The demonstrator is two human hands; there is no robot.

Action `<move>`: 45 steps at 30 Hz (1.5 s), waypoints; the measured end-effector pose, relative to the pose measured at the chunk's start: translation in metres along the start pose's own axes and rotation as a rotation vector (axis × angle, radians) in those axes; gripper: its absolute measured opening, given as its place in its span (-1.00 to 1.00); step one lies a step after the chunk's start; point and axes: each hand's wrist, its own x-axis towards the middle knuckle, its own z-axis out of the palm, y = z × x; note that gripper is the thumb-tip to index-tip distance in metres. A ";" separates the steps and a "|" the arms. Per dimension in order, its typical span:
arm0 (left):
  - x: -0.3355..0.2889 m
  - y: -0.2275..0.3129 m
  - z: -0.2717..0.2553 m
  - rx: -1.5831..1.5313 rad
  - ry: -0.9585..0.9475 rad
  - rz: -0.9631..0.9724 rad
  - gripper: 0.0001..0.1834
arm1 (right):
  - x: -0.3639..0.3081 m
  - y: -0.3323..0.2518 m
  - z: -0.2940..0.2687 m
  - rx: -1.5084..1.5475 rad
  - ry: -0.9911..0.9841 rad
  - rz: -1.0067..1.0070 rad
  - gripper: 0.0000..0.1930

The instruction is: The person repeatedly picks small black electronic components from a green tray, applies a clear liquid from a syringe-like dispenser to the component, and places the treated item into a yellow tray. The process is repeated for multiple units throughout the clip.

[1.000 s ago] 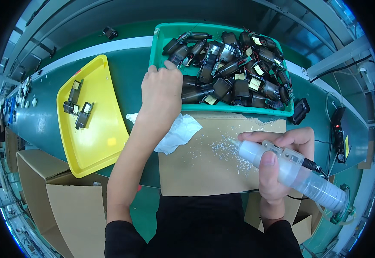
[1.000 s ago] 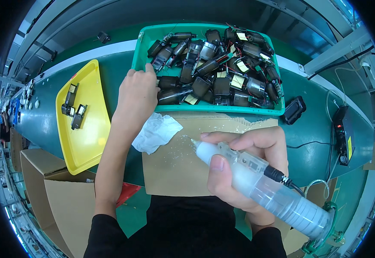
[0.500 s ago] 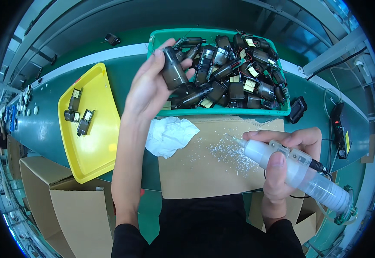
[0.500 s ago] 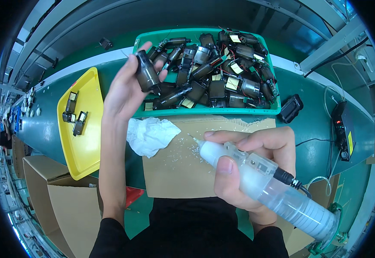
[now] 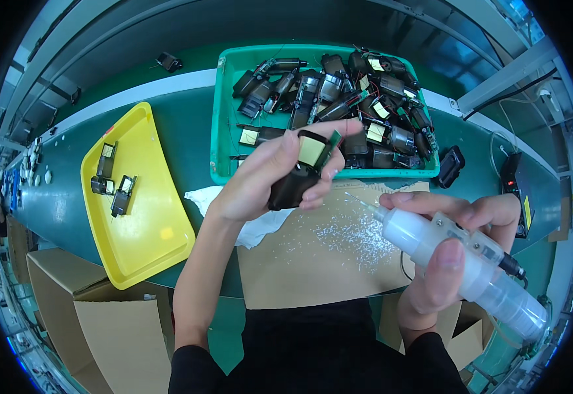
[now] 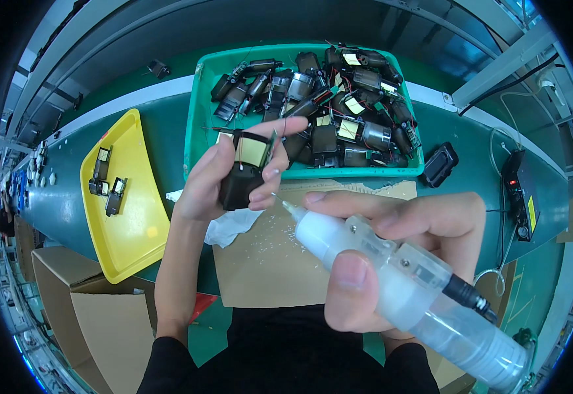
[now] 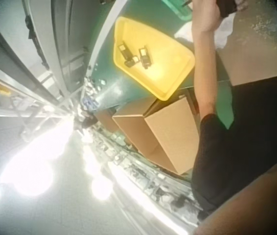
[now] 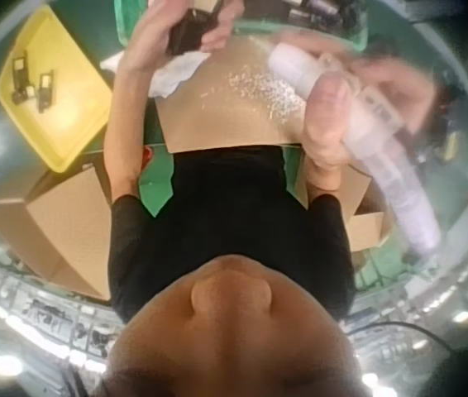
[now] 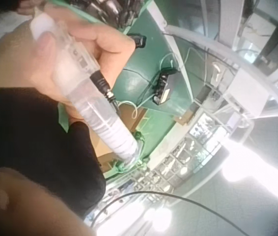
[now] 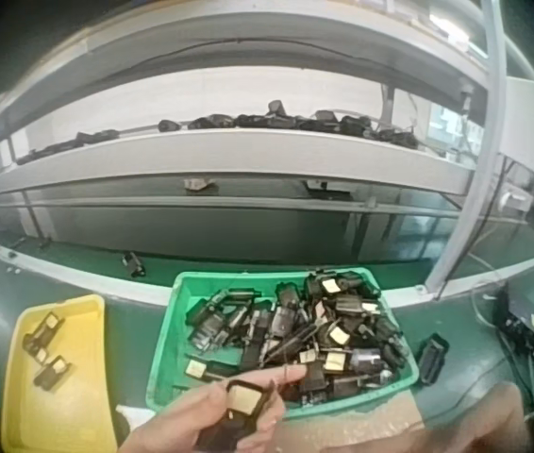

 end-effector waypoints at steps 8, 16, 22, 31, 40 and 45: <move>-0.006 0.005 0.005 0.165 -0.115 0.047 -0.04 | -0.003 0.003 0.014 0.011 -0.059 0.061 -0.51; -0.008 0.003 -0.007 0.223 -0.293 0.158 -0.29 | -0.004 0.008 0.015 0.003 -0.133 0.014 -0.52; -0.025 0.044 -0.006 0.610 -0.081 0.165 -0.53 | -0.007 -0.003 0.012 -0.049 -0.036 0.086 -0.50; -0.067 0.096 -0.024 1.989 0.578 0.164 -0.57 | -0.003 0.012 0.000 -0.010 -0.025 0.027 -0.54; 0.008 0.009 -0.028 1.880 0.176 -0.045 -0.61 | -0.005 0.011 -0.001 -0.025 -0.022 -0.010 -0.56; 0.004 0.025 -0.030 1.374 0.285 0.057 -0.64 | -0.004 0.006 -0.002 -0.018 0.004 0.012 -0.56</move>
